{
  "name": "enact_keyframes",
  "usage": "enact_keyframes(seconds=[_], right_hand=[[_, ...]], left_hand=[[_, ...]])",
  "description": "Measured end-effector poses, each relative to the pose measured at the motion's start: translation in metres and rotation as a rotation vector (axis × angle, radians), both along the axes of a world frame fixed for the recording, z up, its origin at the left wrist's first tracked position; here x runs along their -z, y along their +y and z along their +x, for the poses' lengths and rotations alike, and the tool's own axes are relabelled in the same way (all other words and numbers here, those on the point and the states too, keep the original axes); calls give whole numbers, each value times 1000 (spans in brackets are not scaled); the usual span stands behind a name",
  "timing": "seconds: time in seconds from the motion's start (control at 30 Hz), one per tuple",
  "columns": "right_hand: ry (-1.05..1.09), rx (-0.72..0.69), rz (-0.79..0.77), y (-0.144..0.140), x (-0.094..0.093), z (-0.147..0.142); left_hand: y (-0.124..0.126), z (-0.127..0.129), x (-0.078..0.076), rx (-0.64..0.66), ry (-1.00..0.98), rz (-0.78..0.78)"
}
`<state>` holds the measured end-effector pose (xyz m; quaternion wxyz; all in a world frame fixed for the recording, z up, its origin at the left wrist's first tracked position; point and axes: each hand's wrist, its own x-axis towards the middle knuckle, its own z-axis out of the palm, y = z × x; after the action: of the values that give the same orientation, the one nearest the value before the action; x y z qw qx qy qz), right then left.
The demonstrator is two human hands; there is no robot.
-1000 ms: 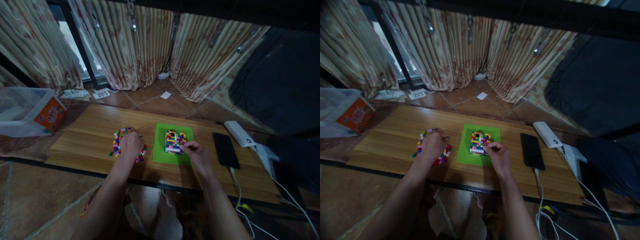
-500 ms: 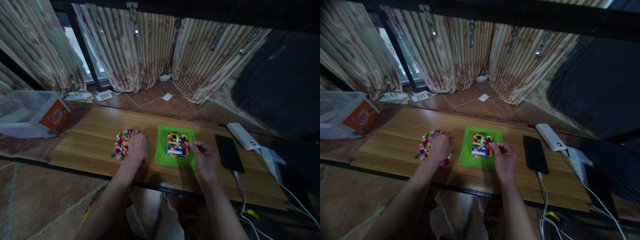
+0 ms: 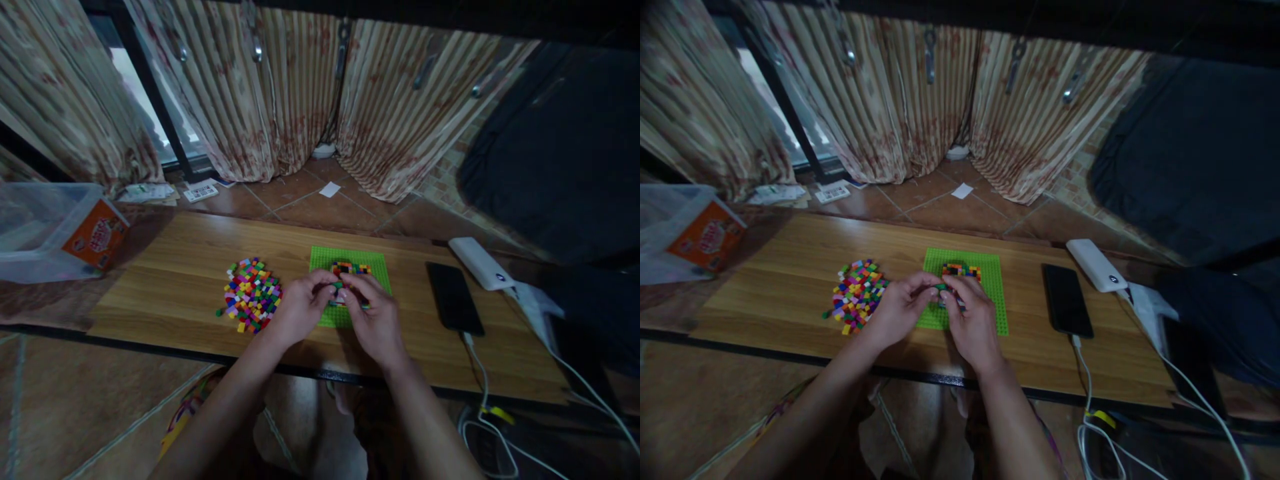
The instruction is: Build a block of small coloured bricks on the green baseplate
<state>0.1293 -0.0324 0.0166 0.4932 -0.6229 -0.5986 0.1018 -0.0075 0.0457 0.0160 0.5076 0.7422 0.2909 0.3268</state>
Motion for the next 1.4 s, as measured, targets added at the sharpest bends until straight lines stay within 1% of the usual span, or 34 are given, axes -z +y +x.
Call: enact_keyframes(seconds=[0.1, 0.17, 0.27, 0.47, 0.57, 0.73, 0.83, 0.9, 1.03, 1.13, 1.27, 1.4], right_hand=[[-14, -10, 8, 0, 0, 0], [-9, -1, 27, -1, 1, 0], [2, 21, 56, -2, 2, -2], [19, 126, 105, -2, 7, -5], [52, 187, 121, -2, 6, -4], [180, 297, 102, -2, 6, 3], [270, 350, 82, -5, 9, 11], [295, 373, 45, -9, 12, 18], [263, 387, -28, -17, 15, 27], [224, 397, -70, -20, 15, 29], [235, 417, -131, -22, 14, 30], [227, 408, -158, -24, 13, 31]], left_hand=[[-3, 2, -1, 27, -89, -82], [-4, 4, -1, 20, -149, -153], [-7, 7, -2, -35, -212, -239], [-17, 17, -3, -170, -294, -300], [-21, 20, -2, -189, -297, -330], [-18, 19, 0, -161, -256, -325], [-14, 16, 3, -194, -209, -297], [-12, 14, 5, -215, -185, -293], [-9, 13, 9, -223, -143, -296], [-8, 14, 9, -226, -137, -280], [-8, 14, 9, -218, -136, -249], [-8, 14, 6, -224, -134, -229]])
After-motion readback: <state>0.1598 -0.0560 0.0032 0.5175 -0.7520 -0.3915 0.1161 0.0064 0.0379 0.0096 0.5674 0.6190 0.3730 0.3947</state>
